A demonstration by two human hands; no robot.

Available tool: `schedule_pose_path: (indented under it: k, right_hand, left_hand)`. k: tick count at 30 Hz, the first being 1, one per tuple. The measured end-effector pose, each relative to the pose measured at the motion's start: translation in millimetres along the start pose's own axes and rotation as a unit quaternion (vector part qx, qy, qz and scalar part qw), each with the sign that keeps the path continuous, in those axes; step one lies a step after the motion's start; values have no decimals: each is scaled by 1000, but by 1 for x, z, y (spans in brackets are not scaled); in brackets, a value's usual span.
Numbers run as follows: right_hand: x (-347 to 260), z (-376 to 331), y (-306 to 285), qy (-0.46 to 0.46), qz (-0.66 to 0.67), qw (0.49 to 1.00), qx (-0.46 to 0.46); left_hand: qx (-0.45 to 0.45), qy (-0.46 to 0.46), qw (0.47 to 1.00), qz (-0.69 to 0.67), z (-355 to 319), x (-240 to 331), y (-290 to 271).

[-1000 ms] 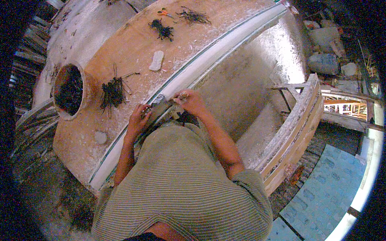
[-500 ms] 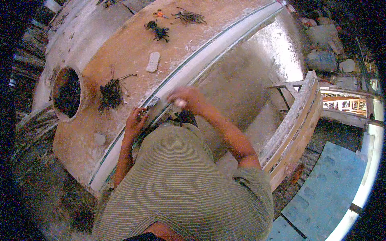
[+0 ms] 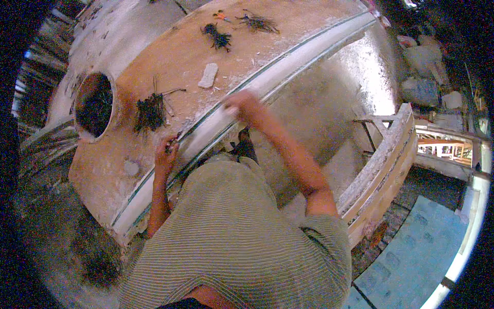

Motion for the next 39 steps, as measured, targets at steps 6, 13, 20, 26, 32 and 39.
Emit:
schedule_pose_path:
  k: [6,13,20,26,32,39]
  right_hand:
    - [-40,19,89,-60,70,992,-89]
    - [88,-4,-77,168,-173,967,76]
    - [-63,18,128,-128,171,969,-126]
    - [-9,10,75,-57,46,996,-41]
    - [42,-37,-79,134,-151,964,173]
    - [-49,-69,89,-70,76,989,-106]
  left_hand:
    - [59,-32,998,4,1,-9,-34]
    - [73,-54,996,18,-22,-26,-45]
    - [51,-74,996,-5,-19,-20,-32]
    - [121,0,992,-19,-5,12,-54]
    - [87,-2,996,-21,-15,0,-28]
    - [91,25,994,-59,-7,29,-5]
Point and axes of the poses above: each hand's wrist, its own z-axis towards the middle knuckle, its own y-axis out of the palm, x = y × z, the point moved 9 cm from there along z, towards the middle knuckle, and after that the axes turned 11 degrees about z, right-handed, at the moved point
